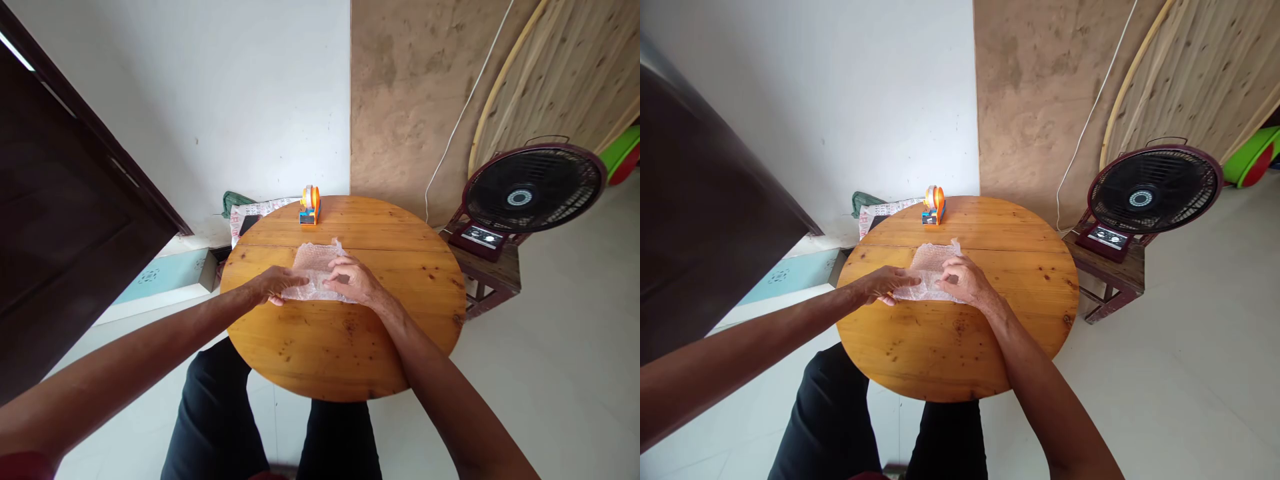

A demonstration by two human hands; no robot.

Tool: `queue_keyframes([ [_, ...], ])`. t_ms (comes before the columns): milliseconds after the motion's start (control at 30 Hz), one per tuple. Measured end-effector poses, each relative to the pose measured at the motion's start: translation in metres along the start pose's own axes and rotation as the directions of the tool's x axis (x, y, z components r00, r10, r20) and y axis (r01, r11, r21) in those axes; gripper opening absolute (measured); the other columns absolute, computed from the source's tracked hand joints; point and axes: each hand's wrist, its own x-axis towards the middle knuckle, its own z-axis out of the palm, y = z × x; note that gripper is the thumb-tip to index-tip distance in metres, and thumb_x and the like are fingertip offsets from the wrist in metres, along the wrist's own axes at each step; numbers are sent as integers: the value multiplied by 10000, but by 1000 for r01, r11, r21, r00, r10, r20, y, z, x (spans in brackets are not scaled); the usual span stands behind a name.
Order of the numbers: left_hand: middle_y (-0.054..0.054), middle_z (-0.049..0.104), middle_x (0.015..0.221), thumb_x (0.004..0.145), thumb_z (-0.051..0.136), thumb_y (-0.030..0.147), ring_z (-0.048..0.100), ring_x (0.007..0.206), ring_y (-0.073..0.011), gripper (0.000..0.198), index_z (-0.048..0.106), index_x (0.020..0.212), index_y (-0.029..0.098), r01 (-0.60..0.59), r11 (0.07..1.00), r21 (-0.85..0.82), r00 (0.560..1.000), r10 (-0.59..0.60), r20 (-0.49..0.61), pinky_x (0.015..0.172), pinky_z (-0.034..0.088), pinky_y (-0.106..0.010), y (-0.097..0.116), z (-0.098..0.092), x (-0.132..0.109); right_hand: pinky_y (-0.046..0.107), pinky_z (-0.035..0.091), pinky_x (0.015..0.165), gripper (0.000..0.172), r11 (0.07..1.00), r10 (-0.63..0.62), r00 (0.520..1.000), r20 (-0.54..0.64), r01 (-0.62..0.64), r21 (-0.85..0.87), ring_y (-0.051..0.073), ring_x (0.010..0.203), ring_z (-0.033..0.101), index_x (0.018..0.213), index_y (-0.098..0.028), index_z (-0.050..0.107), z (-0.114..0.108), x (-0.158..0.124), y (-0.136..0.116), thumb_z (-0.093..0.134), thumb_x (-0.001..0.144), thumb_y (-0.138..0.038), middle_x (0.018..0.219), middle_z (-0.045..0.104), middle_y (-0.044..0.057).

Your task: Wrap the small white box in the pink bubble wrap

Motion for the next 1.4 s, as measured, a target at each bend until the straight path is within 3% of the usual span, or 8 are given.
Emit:
queue_keyframes([
  [333, 20, 547, 473, 603, 769, 229, 532, 417, -134, 275, 583, 787, 141, -68, 996, -65, 990, 59, -128, 426, 444, -239, -5, 33, 14, 349, 468, 900, 101, 996, -10, 1000, -20, 8, -94, 210, 1011, 602, 703, -221, 685, 4, 0, -5, 730, 742, -304, 1072, 663, 72],
  [467, 75, 543, 559, 611, 747, 133, 503, 402, -112, 700, 472, 1253, 181, -150, 985, -81, 963, 127, -239, 426, 438, -233, -1, 38, 12, 356, 461, 909, 98, 994, -16, 1000, -15, 15, -112, 213, 1011, 600, 693, -223, 676, 2, 0, -8, 710, 759, -288, 1082, 661, 65],
  [600, 52, 583, 647, 661, 751, 225, 512, 438, -100, 884, 290, 1413, 172, -204, 950, -238, 950, 133, -282, 460, 438, -231, -1, 46, 10, 349, 463, 896, 98, 993, -2, 1000, -7, 1, -115, 216, 1014, 593, 691, -231, 672, 4, 0, -8, 718, 753, -291, 1067, 661, 54],
  [767, 9, 600, 613, 626, 759, 326, 499, 449, -89, 487, 578, 1022, 107, -198, 905, -375, 962, 106, -253, 452, 381, -218, 1, 59, 8, 340, 462, 889, 108, 993, 8, 1000, -26, -11, -116, 208, 1001, 592, 686, -234, 664, 6, 0, -7, 725, 750, -295, 1043, 665, 43],
  [867, 15, 597, 609, 611, 731, 302, 505, 466, -86, 325, 561, 834, 139, -238, 890, -389, 956, 144, -257, 447, 365, -210, 3, 63, 7, 343, 462, 885, 121, 992, -4, 1000, -13, 2, -123, 211, 1001, 587, 681, -231, 655, 5, 0, -8, 738, 739, -296, 1047, 666, 45],
  [1000, 25, 589, 619, 618, 681, 291, 509, 480, -84, 265, 540, 799, 159, -241, 881, -408, 956, 142, -257, 433, 360, -202, -1, 58, 7, 351, 459, 895, 105, 993, -7, 1000, -21, 5, -120, 212, 1007, 588, 691, -227, 657, 5, 0, -7, 721, 754, -282, 1066, 664, 48],
  [1233, 31, 551, 536, 567, 758, 435, 438, 397, -74, 399, 555, 763, 154, -146, 904, -401, 989, 134, -58, 384, 341, -208, -14, 43, 6, 355, 459, 903, 99, 992, -22, 999, -31, 18, -124, 211, 1009, 594, 690, -233, 668, 6, 0, -5, 690, 775, -279, 1056, 669, 47],
  [1400, 52, 501, 467, 583, 765, 408, 381, 367, -60, 359, 534, 701, 159, -179, 911, -371, 983, 150, -105, 356, 289, -194, -17, 46, 12, 359, 462, 907, 97, 990, -38, 999, -25, 34, -138, 214, 1000, 602, 700, -221, 682, 4, 0, -8, 680, 784, -269, 1069, 671, 60],
])
